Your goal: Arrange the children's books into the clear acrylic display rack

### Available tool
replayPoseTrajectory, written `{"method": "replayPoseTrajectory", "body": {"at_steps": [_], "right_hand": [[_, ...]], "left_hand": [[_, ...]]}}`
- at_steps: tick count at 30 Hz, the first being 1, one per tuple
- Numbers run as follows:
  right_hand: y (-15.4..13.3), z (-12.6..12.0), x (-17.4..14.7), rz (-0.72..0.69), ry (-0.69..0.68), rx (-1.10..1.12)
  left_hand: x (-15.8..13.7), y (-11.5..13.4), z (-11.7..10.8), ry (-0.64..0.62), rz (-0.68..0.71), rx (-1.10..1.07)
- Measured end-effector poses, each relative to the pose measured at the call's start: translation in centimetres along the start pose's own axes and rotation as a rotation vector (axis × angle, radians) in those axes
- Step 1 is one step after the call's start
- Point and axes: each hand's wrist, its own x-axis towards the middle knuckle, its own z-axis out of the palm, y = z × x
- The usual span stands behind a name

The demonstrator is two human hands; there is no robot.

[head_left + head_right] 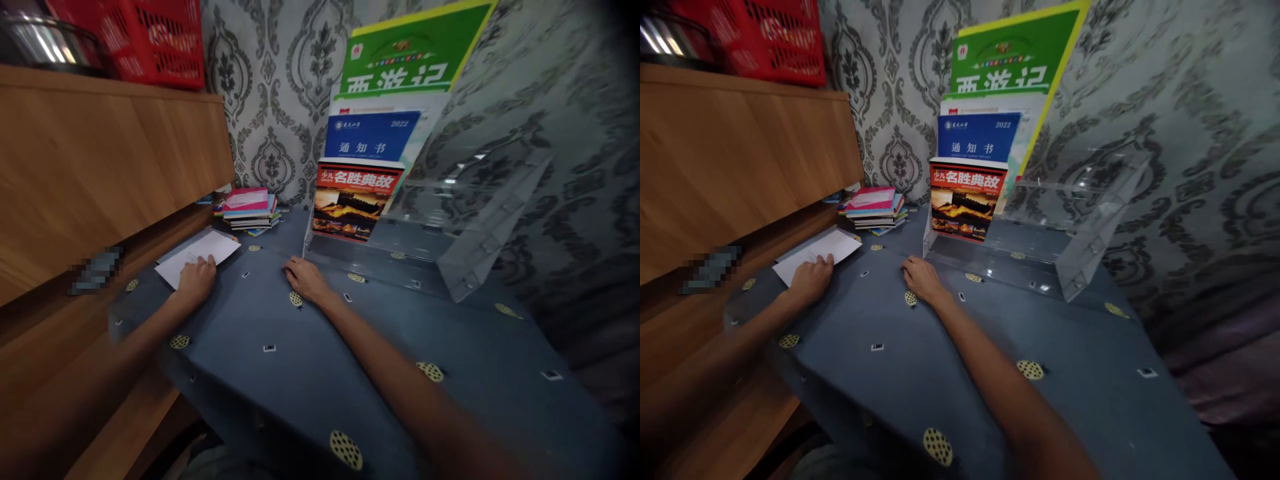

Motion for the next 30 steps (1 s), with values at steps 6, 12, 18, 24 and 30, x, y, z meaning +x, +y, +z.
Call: {"method": "replayPoseTrajectory", "body": {"at_steps": [6, 12, 18, 24, 30], "right_hand": [[0.1, 0.1, -0.2, 0.055, 0.059, 0.091], [-0.2, -0.9, -0.6, 0.13, 0.193, 0.098], [-2.4, -0.1, -1.6, -0.058, 0.133, 0.209], [-3.6, 1.6, -2.4, -0.16, -0.089, 0.158], [-1.2, 0.4, -5.8, 0.059, -0.117, 0.059]], "left_hand": [[-2.7, 3.5, 0.1, -0.051, 0.174, -0.041], [-3.5, 6.1, 0.8, -0.091, 0.481, -0.233], [-3.1, 7.3, 0.1, -0.119, 0.73, -0.433], [-1.8, 7.2, -0.1, -0.069, 0.777, -0.528], [-2.9, 6.7, 0.6, 0.04, 0.769, -0.531]]}}
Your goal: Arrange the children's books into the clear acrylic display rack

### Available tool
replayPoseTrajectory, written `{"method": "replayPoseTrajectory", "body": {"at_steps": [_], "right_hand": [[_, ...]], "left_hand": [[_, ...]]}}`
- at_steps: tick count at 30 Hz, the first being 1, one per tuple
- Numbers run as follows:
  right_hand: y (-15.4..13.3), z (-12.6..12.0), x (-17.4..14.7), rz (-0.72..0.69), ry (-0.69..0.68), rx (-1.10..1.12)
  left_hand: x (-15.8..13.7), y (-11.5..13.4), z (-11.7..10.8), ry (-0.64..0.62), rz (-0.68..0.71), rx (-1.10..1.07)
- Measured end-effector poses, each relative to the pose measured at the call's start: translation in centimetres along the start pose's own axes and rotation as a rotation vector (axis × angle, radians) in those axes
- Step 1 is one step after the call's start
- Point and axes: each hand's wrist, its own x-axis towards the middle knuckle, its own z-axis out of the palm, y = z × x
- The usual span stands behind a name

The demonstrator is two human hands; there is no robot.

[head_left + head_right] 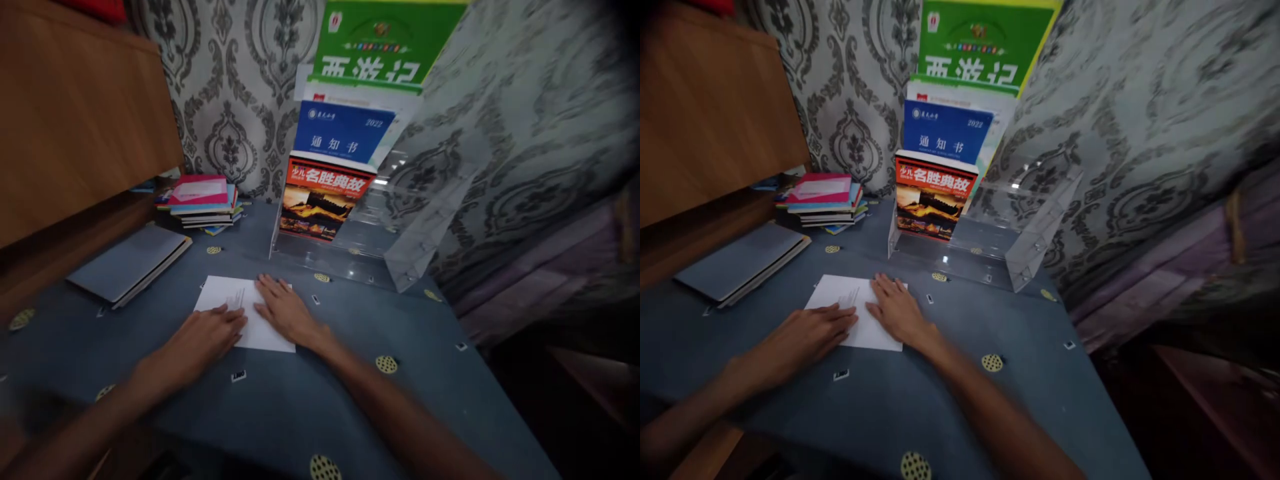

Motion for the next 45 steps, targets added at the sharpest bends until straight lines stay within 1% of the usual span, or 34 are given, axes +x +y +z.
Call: {"method": "replayPoseTrajectory", "body": {"at_steps": [3, 5, 10, 12, 14, 17, 20, 23, 26, 29, 32, 34, 37, 39, 41, 45], "right_hand": [[0.5, -0.5, -1.7, 0.068, -0.001, -0.052], [0.4, -0.7, -2.5, 0.104, 0.007, -0.086], [0.2, -0.3, -2.9, 0.099, 0.058, -0.117], [0.4, -0.1, -2.8, 0.097, 0.061, -0.12], [0.4, -0.1, -2.7, 0.099, 0.061, -0.123], [0.3, -0.3, -2.7, 0.113, 0.05, -0.119], [0.0, -0.8, -2.7, 0.134, 0.014, -0.105], [-0.1, -1.1, -2.8, 0.148, -0.007, -0.103], [-0.1, -1.1, -2.8, 0.138, -0.005, -0.109], [0.2, -0.8, -2.8, 0.121, -0.004, -0.13], [0.5, -0.4, -2.7, 0.109, 0.003, -0.153], [0.7, -0.2, -2.6, 0.102, 0.006, -0.165], [0.9, 0.1, -2.5, 0.095, -0.001, -0.185], [1.0, 0.1, -2.6, 0.087, -0.003, -0.192], [1.1, 0.2, -2.6, 0.078, 0.004, -0.196], [1.4, 0.5, -2.7, 0.065, 0.037, -0.194]], "left_hand": [[0.2, 0.5, 0.0, -0.064, -0.055, 0.064], [0.9, 0.9, 0.3, -0.073, -0.064, 0.094], [3.9, 0.8, 3.1, 0.076, -0.011, 0.151], [5.1, 0.3, 4.0, 0.105, 0.001, 0.162], [5.9, -0.3, 4.2, 0.091, -0.011, 0.164], [6.2, -1.2, 3.5, 0.08, -0.097, 0.172], [5.8, -2.2, 2.7, 0.067, -0.202, 0.187], [4.8, -3.4, 2.3, 0.057, -0.269, 0.196], [3.5, -4.2, 2.3, 0.034, -0.307, 0.199], [1.9, -4.1, 2.2, 0.029, -0.32, 0.19], [0.3, -3.6, 2.4, 0.035, -0.339, 0.208], [-0.6, -3.3, 2.9, 0.039, -0.358, 0.221], [-1.8, -2.7, 4.3, 0.106, -0.376, 0.241], [-2.4, -2.0, 5.3, 0.15, -0.354, 0.269], [-2.7, -1.0, 6.0, 0.16, -0.314, 0.301], [-2.3, 2.0, 6.0, 0.105, -0.235, 0.307]]}}
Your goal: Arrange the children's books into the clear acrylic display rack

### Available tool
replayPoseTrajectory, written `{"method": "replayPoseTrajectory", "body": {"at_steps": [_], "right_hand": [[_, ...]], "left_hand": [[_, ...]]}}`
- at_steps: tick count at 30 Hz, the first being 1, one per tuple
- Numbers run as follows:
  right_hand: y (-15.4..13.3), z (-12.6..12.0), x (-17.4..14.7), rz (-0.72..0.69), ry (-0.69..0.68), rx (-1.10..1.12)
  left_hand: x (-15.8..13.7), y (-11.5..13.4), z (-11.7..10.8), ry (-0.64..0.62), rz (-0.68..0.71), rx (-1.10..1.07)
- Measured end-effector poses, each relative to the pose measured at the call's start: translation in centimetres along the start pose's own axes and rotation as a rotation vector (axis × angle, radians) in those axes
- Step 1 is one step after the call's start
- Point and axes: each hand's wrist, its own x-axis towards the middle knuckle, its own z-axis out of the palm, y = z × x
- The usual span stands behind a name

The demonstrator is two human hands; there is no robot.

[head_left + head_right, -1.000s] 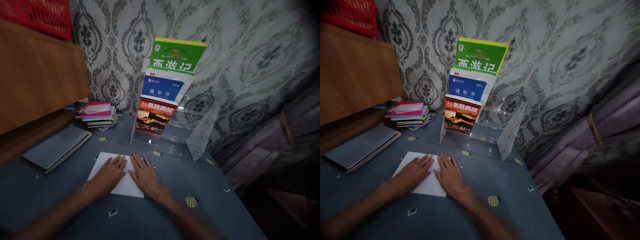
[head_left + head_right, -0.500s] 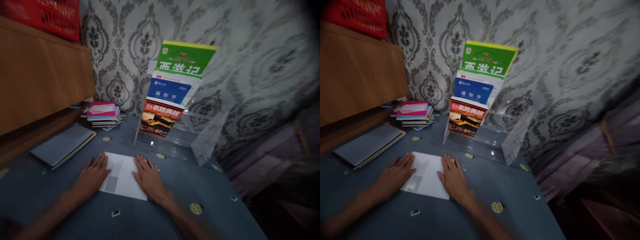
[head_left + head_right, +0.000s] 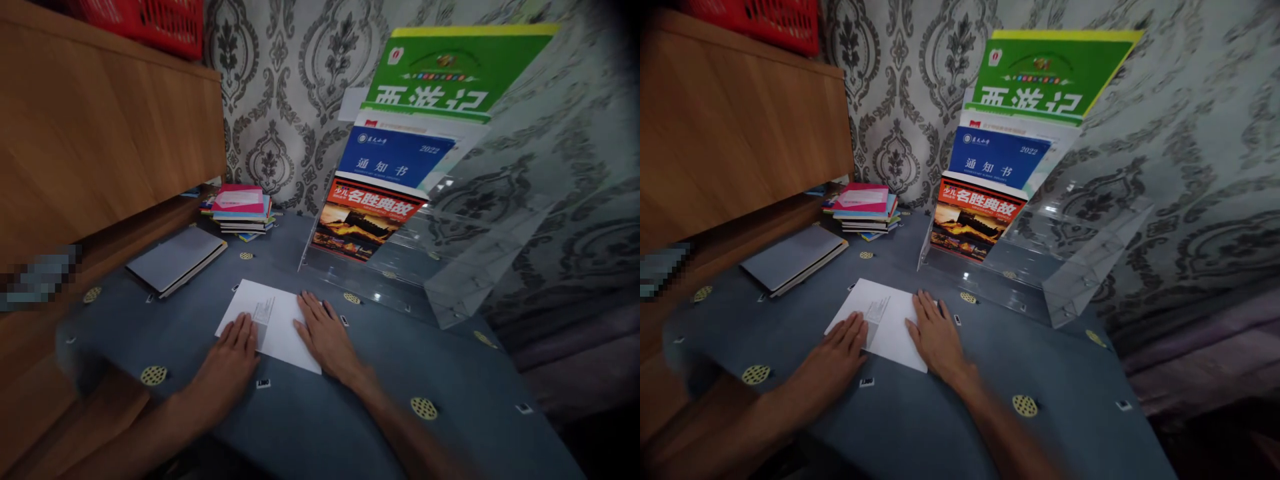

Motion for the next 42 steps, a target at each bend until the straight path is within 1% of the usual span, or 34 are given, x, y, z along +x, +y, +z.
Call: {"method": "replayPoseTrajectory", "body": {"at_steps": [2, 5, 7, 9, 12, 16, 21, 25, 28, 31, 34, 38, 40, 42], "right_hand": [[0.0, 0.1, 0.0, 0.001, 0.009, 0.001], [-0.2, 0.0, 0.0, 0.013, -0.004, -0.001], [-0.4, -0.4, 0.1, 0.023, -0.024, -0.002], [-0.7, -0.8, 0.1, 0.03, -0.041, -0.001], [-1.1, -1.4, 0.0, 0.033, -0.059, -0.016], [-1.6, -1.7, -1.0, 0.001, -0.055, -0.023], [-2.0, -2.1, -4.1, -0.07, -0.04, 0.034], [-2.1, -2.4, -6.8, -0.089, -0.055, 0.092], [-2.1, -2.2, -8.0, -0.093, -0.074, 0.127], [-1.9, -2.0, -8.5, -0.097, -0.081, 0.143], [-1.8, -2.1, -8.5, -0.12, -0.058, 0.167], [-1.5, -2.5, -8.4, -0.142, -0.058, 0.21], [-1.3, -2.3, -8.4, -0.164, -0.035, 0.213], [-0.9, -1.7, -8.3, -0.201, 0.016, 0.188]], "left_hand": [[0.2, 1.4, -0.9, -0.042, 0.066, -0.016], [0.7, 3.1, -2.0, -0.092, 0.209, -0.044], [1.0, 3.7, -2.5, -0.102, 0.288, -0.065], [1.2, 4.0, -2.7, -0.114, 0.319, -0.078], [1.5, 4.1, -2.4, -0.119, 0.32, -0.063], [1.8, 4.4, -0.9, -0.061, 0.308, -0.009], [2.2, 4.7, 1.6, 0.018, 0.282, -0.013], [2.5, 3.7, 2.8, 0.047, 0.32, -0.054], [3.2, 2.7, 3.2, 0.066, 0.377, -0.099], [4.0, 2.4, 3.4, 0.11, 0.365, -0.093], [4.8, 2.7, 3.5, 0.128, 0.371, -0.038], [5.1, 3.5, 3.4, 0.115, 0.437, 0.063], [4.9, 4.0, 3.3, 0.124, 0.425, 0.093], [4.6, 4.3, 3.2, 0.143, 0.376, 0.103]]}}
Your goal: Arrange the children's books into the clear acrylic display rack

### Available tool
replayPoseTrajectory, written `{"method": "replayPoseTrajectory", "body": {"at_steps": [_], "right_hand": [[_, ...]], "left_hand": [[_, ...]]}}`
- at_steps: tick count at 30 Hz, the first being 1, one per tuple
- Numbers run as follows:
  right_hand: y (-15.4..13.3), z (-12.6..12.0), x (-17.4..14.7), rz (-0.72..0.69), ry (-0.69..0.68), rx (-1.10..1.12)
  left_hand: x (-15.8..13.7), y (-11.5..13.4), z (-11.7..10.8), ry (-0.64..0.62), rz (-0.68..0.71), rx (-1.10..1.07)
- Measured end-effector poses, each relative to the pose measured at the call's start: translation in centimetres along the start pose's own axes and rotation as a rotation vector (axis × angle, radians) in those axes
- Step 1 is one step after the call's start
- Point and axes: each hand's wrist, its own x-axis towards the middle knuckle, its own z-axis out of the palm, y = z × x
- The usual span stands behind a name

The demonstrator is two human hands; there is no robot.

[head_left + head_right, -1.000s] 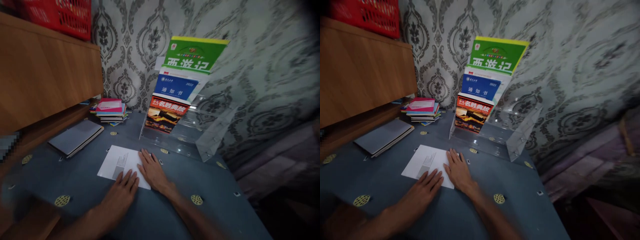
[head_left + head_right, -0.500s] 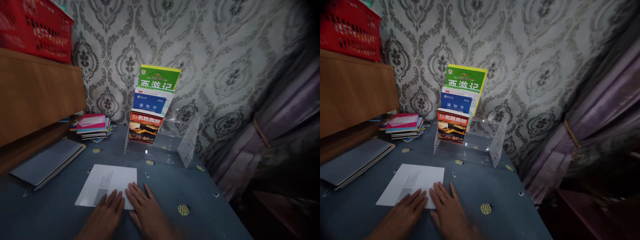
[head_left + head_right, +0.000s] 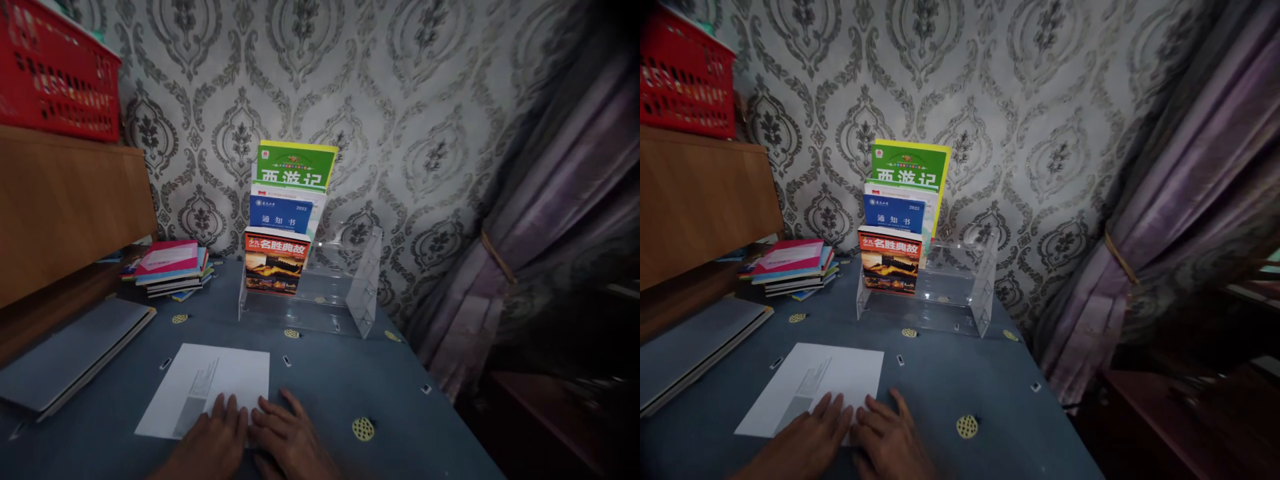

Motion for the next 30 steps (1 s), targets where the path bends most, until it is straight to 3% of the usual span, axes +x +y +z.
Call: {"method": "replayPoseTrajectory", "body": {"at_steps": [4, 10, 16, 24, 30], "right_hand": [[0.6, 0.9, 0.1, -0.05, 0.047, -0.061], [-0.3, 0.0, -0.3, 0.016, 0.037, 0.039], [-0.8, -1.7, -0.3, 0.082, 0.004, 0.082], [1.1, -3.1, 1.5, 0.131, -0.113, 0.052], [1.7, -2.6, 2.1, 0.117, -0.138, 0.002]], "left_hand": [[-0.2, 0.0, 0.0, 0.003, -0.018, 0.041], [0.0, -1.3, -0.1, -0.026, 0.067, -0.071], [0.3, -0.5, -3.1, -0.124, -0.017, -0.048], [0.5, -2.2, -7.0, -0.215, 0.023, -0.192], [0.0, -3.2, -8.6, -0.29, 0.059, -0.207]]}}
